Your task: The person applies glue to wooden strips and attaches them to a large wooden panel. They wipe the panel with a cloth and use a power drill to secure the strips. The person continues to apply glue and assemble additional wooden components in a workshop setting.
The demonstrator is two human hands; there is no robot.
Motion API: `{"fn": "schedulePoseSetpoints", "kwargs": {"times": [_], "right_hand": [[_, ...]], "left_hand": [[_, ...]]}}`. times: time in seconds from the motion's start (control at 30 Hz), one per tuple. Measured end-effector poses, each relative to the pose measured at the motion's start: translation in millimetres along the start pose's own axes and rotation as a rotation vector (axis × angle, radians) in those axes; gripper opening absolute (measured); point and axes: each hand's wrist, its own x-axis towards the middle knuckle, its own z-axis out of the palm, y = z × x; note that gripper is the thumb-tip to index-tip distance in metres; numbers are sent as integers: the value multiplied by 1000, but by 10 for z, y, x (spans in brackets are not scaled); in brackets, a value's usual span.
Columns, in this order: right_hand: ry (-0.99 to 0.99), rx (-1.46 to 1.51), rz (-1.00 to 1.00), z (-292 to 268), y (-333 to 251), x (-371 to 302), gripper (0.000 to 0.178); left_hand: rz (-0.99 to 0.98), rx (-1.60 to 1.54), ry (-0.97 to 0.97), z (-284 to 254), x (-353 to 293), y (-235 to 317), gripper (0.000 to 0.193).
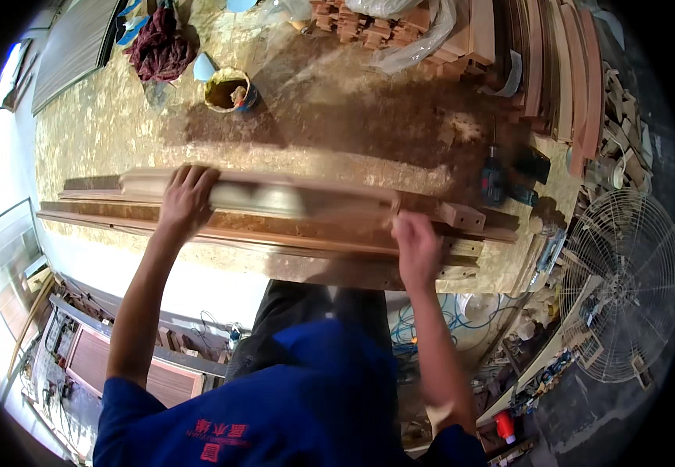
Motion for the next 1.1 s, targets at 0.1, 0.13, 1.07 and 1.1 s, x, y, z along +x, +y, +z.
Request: {"fn": "schedulePoseSetpoints", "kwargs": {"times": [0.1,0.13,1.07,1.1], "right_hand": [[-92,-416,-303,-132,163,-522,21],[-122,-558,-404,27,80,-608,23],[-294,-867,-565,-127,875,-804,38],[-300,-865,-549,-85,848,-764,38]], "left_hand": [[3,16,35,-292,-811,53,34],[-16,50,30,-330,-1067,22,33],[1,-98,62,516,-1133,-107,29],[-52,-132,52,472,-1075,-100,28]]}}
